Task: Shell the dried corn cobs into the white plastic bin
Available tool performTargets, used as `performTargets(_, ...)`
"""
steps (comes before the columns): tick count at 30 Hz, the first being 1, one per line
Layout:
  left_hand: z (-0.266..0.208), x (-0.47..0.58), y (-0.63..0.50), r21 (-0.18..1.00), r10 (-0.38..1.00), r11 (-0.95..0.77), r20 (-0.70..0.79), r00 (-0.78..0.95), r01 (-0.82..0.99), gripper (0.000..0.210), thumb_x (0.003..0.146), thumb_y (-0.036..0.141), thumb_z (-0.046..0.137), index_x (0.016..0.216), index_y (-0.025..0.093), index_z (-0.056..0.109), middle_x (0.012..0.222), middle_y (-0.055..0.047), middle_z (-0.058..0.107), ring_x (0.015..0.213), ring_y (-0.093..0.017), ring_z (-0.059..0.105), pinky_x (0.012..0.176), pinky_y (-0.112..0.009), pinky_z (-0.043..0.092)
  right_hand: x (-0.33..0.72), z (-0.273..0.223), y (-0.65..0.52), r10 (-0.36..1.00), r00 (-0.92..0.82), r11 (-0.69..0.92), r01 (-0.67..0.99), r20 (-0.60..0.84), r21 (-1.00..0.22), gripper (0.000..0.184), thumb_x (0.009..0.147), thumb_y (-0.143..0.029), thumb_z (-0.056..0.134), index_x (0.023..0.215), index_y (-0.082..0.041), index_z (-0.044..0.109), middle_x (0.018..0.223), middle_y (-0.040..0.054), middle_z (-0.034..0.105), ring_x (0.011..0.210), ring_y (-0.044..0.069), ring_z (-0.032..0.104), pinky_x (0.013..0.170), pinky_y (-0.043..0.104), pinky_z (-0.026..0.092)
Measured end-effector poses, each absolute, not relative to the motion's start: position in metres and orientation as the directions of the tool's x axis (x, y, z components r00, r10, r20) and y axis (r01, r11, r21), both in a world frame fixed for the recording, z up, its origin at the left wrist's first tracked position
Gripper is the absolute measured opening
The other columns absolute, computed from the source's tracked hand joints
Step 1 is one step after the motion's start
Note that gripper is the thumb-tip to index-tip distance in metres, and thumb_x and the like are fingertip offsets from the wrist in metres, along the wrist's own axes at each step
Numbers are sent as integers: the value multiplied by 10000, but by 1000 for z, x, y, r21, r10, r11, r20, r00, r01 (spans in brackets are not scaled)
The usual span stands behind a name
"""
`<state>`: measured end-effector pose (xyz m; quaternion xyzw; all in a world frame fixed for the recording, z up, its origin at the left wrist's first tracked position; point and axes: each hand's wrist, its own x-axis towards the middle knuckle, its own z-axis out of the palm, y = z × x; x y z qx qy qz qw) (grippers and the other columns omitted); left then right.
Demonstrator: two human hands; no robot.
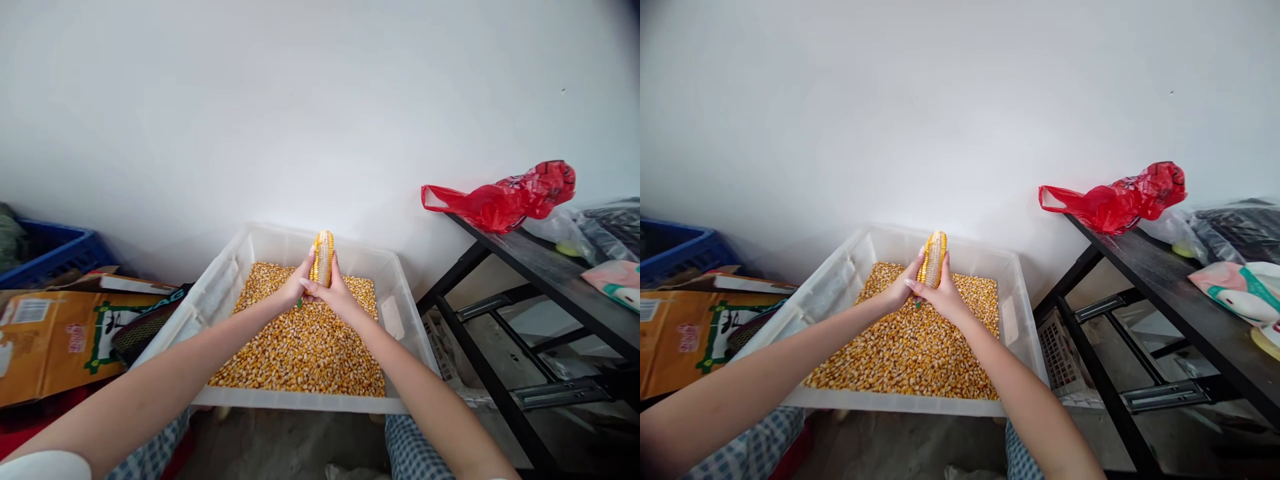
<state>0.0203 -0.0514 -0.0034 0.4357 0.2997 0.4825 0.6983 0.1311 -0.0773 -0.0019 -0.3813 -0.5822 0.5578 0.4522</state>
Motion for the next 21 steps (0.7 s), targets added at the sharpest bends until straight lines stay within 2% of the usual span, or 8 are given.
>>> performTargets(3,-5,20,-51,918,921,189,-43,386,-348,508,766,638,382,730,174,586,434,1,474,316,-92,375,337,-229,231,131,-2,-78,946,-297,120,-52,130,-991,1101,675,-395,665,1367,-275,-183,1289,79,463,1067,220,538,811,380,525)
performTargets(7,-4,15,-49,928,919,197,-63,389,-316,524,762,646,372,684,173,585,460,-28,525,326,-104,416,335,-230,251,134,2,-78,944,-268,188,-32,190,-982,1073,670,-384,673,1387,-267,-116,1308,65,448,1096,203,515,870,360,496)
performTargets(9,-3,14,-48,927,914,204,-66,400,-313,544,757,658,364,669,168,583,451,-35,528,315,-104,419,316,-224,239,137,4,-76,940,-277,190,-55,198,-980,1013,693,-392,647,1394,-275,-75,1297,54,461,1049,204,544,835,365,517)
performTargets(12,-1,12,-45,922,920,198,-57,388,-333,576,754,675,336,686,159,583,401,-20,484,276,-93,378,285,-215,188,141,7,-74,935,-302,157,-112,184,-981,862,762,-421,553,1397,-304,-19,1259,38,496,900,196,608,702,377,565)
performTargets(15,0,13,-44,934,944,136,-21,328,-331,565,762,659,354,828,155,600,430,-8,499,307,-105,416,297,-212,238,141,11,-74,925,-341,121,-158,169,-980,790,788,-424,513,1385,-359,0,1341,13,406,922,199,604,653,373,576)
performTargets(18,-4,15,-45,956,945,101,-5,327,-276,543,763,640,382,946,170,584,484,-6,535,369,-132,478,341,-225,318,136,11,-77,929,-332,115,-156,162,-981,857,750,-406,573,1380,-376,-7,1379,6,353,1037,212,556,715,367,566)
performTargets(21,-7,18,-47,961,944,78,14,329,-267,498,768,621,398,910,181,584,508,-10,552,400,-134,490,371,-229,340,131,7,-78,950,-244,168,-130,195,-977,947,693,-371,644,1388,-343,1,1332,27,420,1090,206,521,805,358,534)
